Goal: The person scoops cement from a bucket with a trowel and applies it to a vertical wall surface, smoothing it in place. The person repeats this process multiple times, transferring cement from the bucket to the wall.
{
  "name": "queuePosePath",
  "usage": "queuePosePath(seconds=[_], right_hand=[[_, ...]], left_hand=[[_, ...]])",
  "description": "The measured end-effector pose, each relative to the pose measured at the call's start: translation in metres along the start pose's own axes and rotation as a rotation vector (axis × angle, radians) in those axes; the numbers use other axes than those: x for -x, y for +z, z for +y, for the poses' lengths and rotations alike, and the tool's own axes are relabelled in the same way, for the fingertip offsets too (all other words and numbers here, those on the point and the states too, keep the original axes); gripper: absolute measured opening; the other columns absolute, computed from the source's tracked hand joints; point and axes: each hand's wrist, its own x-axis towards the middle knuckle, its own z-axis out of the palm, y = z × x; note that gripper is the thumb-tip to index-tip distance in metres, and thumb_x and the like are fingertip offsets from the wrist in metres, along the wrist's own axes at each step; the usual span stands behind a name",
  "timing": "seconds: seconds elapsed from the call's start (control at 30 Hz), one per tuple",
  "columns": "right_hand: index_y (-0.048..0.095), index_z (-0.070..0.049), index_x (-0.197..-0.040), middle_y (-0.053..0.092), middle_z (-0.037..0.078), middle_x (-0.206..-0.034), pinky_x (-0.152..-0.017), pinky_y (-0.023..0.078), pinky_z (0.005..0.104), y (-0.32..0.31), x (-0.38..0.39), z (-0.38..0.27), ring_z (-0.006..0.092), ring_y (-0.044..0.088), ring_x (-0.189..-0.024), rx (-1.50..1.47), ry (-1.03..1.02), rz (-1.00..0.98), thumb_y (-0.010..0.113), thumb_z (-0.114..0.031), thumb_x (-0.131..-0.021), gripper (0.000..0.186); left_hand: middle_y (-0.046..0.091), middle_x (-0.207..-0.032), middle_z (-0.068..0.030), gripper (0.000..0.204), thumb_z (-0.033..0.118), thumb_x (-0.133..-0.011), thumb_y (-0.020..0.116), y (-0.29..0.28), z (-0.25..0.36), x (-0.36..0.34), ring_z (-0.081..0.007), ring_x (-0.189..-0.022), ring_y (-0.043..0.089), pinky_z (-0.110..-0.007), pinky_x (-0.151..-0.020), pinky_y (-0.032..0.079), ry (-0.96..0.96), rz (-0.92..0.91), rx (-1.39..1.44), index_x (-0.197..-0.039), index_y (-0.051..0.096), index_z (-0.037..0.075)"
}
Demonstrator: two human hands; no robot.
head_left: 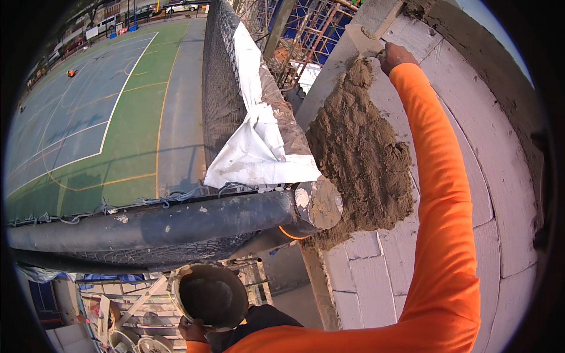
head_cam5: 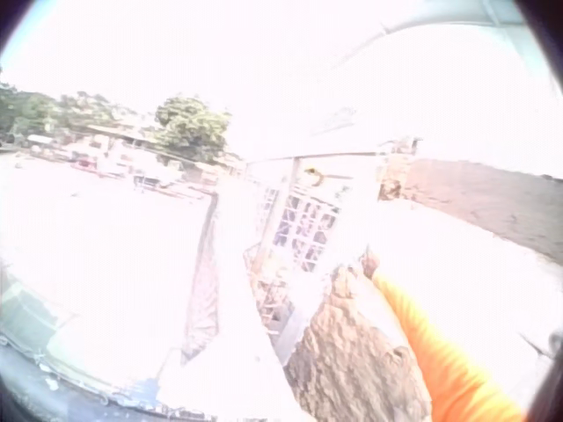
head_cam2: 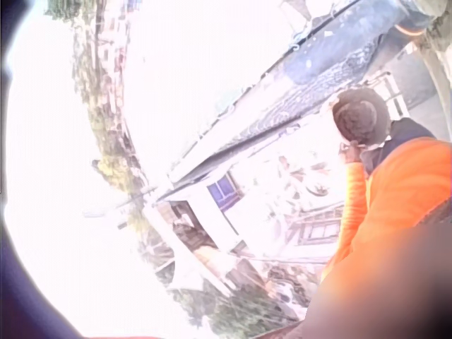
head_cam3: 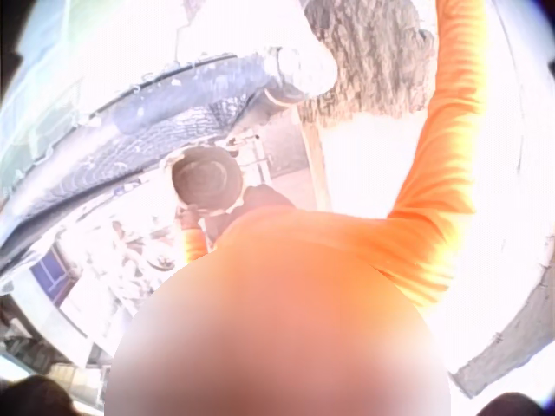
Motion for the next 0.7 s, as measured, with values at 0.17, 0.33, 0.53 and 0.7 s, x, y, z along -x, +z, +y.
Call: queuePosePath(seconds=[0.17, 0.33, 0.53, 0.7], right_hand=[[0.065, -0.001, -0.110, 0.071, 0.013, -0.091, -0.066, 0.056, 0.0380, -0.019, 0.115, 0.017, 0.0228, 0.068, -0.073, -0.894, -0.247, -0.080, 0.064, -0.034, -0.100, 0.035], [0.062, -0.004, -0.112, 0.066, 0.003, -0.081, -0.050, 0.049, 0.0265, 0.063, 0.162, -0.002, 0.0114, 0.059, -0.060, -1.684, 0.230, -0.737, 0.063, -0.031, -0.103, 0.028], [0.063, -0.003, -0.115, 0.063, 0.005, -0.079, -0.052, 0.049, 0.0324, 0.116, 0.194, 0.033, 0.0125, 0.058, -0.061, -1.419, 0.411, -0.216, 0.063, -0.029, -0.102, 0.029], [0.063, 0.000, -0.116, 0.070, 0.017, -0.091, -0.071, 0.055, 0.0424, 0.154, 0.206, 0.009, 0.0288, 0.068, -0.077, -0.958, 0.242, -0.236, 0.065, -0.031, -0.099, 0.036]], left_hand=[[0.064, -0.075, -0.0086, 0.020, -0.006, -0.066, 0.054, 0.005, 0.011, -0.002, -0.0202, -0.051, 0.060, -0.037, -0.046, 0.056, -0.030, -0.028, -0.077, -0.084, 0.062, 0.000], [0.064, -0.076, -0.0077, 0.023, -0.005, -0.066, 0.055, 0.001, 0.007, -0.013, -0.0187, -0.054, 0.060, -0.035, -0.047, 0.055, 0.023, -0.063, -0.159, -0.086, 0.064, 0.000], [0.064, -0.077, -0.0056, 0.023, -0.003, -0.066, 0.058, -0.018, -0.001, -0.022, -0.0172, -0.059, 0.062, -0.034, -0.048, 0.054, 0.045, -0.090, -0.261, -0.087, 0.065, 0.001], [0.067, -0.081, -0.0089, 0.024, -0.004, -0.067, 0.059, -0.015, 0.001, -0.021, -0.0211, -0.060, 0.065, -0.037, -0.049, 0.057, 0.006, -0.097, -0.175, -0.090, 0.065, -0.001]])
